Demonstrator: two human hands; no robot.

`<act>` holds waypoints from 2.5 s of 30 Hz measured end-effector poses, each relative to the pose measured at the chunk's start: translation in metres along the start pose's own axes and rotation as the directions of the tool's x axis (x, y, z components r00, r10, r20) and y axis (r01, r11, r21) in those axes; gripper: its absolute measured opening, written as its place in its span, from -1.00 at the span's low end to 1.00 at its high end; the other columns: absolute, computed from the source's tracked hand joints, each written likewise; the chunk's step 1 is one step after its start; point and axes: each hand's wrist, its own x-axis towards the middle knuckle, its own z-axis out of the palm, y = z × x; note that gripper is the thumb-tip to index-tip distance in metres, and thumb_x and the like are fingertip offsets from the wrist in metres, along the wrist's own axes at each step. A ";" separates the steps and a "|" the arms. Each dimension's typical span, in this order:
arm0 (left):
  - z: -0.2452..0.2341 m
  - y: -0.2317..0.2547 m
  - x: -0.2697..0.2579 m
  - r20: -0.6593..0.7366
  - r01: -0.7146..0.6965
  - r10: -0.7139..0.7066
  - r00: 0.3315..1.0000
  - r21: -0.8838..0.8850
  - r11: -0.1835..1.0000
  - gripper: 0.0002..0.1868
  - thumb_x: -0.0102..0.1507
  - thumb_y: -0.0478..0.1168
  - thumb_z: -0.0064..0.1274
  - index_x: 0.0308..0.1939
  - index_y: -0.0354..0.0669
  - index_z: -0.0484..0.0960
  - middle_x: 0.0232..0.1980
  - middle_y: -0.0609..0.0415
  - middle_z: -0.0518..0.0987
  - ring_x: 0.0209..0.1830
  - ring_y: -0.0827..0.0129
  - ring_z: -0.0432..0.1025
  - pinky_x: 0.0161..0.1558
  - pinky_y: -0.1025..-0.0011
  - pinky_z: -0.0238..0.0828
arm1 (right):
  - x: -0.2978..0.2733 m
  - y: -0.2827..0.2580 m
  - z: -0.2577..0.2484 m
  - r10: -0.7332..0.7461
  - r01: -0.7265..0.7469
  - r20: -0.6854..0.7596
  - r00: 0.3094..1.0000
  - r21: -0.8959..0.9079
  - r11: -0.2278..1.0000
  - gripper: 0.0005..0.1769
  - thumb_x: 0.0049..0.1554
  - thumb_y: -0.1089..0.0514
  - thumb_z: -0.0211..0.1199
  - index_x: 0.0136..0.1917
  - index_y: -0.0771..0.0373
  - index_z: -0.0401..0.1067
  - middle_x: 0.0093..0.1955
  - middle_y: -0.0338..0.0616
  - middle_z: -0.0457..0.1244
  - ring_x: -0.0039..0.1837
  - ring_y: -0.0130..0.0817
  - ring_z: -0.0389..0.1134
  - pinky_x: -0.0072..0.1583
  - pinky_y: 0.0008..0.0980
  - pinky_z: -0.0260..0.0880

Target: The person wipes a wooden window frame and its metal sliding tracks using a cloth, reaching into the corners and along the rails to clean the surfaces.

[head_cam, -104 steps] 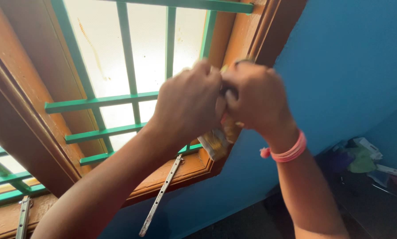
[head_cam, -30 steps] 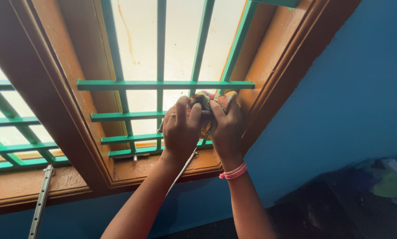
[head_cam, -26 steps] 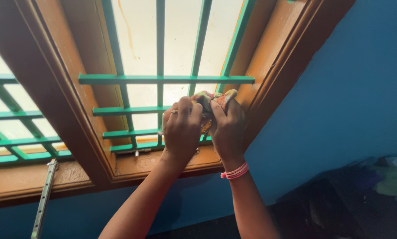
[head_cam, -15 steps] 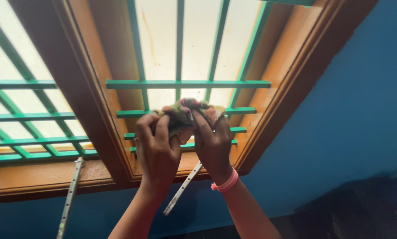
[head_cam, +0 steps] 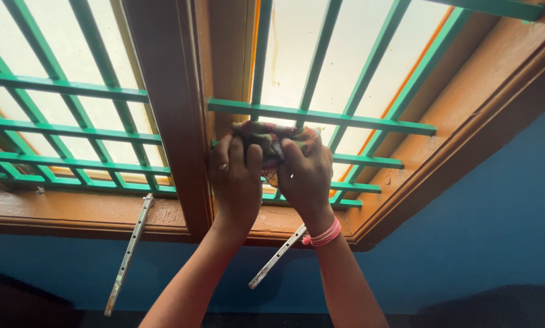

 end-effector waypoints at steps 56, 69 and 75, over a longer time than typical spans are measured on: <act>-0.010 0.005 -0.056 0.284 0.244 -0.131 0.950 -0.409 0.879 -0.25 0.34 -0.27 0.01 0.46 -0.71 0.04 0.47 -0.50 0.05 0.44 -0.33 0.16 0.33 -0.01 0.33 | -0.067 -0.030 0.033 0.202 -0.207 -0.213 0.956 -0.001 0.978 -0.41 -0.02 0.33 0.29 0.31 0.40 0.37 0.26 0.30 0.30 0.35 0.28 0.31 0.36 0.06 0.31; 0.019 0.005 -0.096 0.234 0.418 -0.351 0.907 -0.606 0.677 -0.74 0.32 -0.32 0.01 0.09 -0.23 0.47 -0.10 -0.07 0.62 -0.19 0.23 0.64 -0.22 0.34 0.60 | -0.061 0.016 0.048 0.255 -0.237 -0.082 0.963 0.188 0.953 -0.76 0.07 0.33 0.30 0.02 0.24 0.39 -0.12 -0.01 0.32 -0.13 -0.12 0.43 -0.15 -0.18 0.40; 0.016 0.016 -0.111 0.237 0.439 -0.377 0.895 -0.615 0.655 -0.52 0.35 -0.37 0.00 0.37 -0.11 0.51 0.12 -0.10 0.67 0.12 0.13 0.67 0.04 0.31 0.66 | -0.078 0.014 0.037 0.066 -0.054 -0.092 0.994 0.121 0.991 -0.71 0.08 0.35 0.28 0.09 0.32 0.37 -0.07 0.12 0.31 -0.01 0.10 0.41 0.06 -0.01 0.42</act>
